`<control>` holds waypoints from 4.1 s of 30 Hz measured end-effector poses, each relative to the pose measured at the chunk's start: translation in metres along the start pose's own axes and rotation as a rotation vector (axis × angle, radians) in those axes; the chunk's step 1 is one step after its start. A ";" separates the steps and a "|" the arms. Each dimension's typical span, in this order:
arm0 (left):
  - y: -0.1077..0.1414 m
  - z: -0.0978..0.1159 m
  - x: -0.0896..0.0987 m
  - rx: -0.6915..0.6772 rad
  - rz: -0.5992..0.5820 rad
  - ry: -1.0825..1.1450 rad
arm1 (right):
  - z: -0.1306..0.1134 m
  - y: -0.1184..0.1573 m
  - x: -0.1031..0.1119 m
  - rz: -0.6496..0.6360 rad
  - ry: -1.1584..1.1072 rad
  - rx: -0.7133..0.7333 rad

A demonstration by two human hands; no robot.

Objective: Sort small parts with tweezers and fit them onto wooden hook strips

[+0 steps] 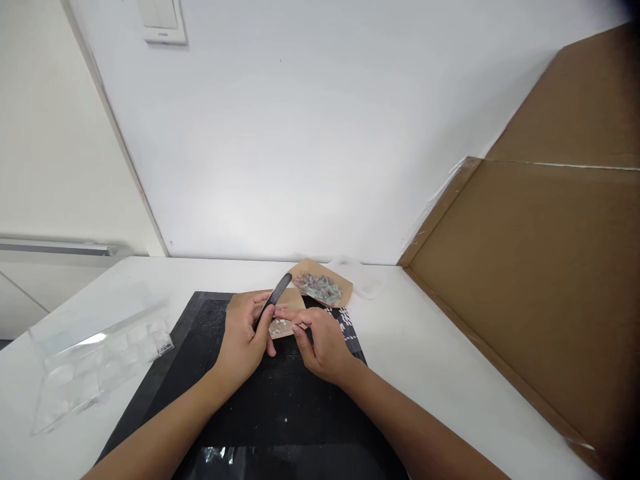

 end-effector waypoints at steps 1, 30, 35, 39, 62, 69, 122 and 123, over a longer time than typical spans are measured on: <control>0.000 -0.001 -0.001 0.015 0.000 0.027 | -0.002 0.000 0.000 0.014 0.023 0.027; -0.004 -0.030 0.002 0.374 0.075 0.461 | 0.027 -0.002 0.012 0.113 0.161 -0.051; -0.005 -0.031 0.002 0.375 0.080 0.464 | 0.009 -0.002 0.006 0.044 0.081 0.105; -0.008 -0.028 0.008 0.319 0.101 0.387 | 0.022 -0.001 0.000 0.000 0.187 0.045; -0.011 -0.011 0.006 0.073 -0.048 -0.007 | 0.016 0.001 -0.016 -0.266 0.196 0.074; -0.008 -0.006 0.003 0.048 -0.090 -0.120 | 0.032 -0.005 0.019 0.087 0.007 -0.174; 0.005 0.008 -0.019 -0.233 -0.241 -0.228 | 0.015 -0.004 0.014 0.162 0.516 -0.082; 0.005 0.008 -0.019 -0.239 -0.245 -0.231 | 0.011 -0.004 0.010 0.137 0.513 -0.054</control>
Point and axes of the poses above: each hand's wrist, its own y-axis away from the middle knuckle, its own x-axis out of the back of the hand, z = x × y, the point moved 8 cm from there along -y, towards the middle knuckle, and after that the axes turned 1 degree about -x, right-handed, at the moved point
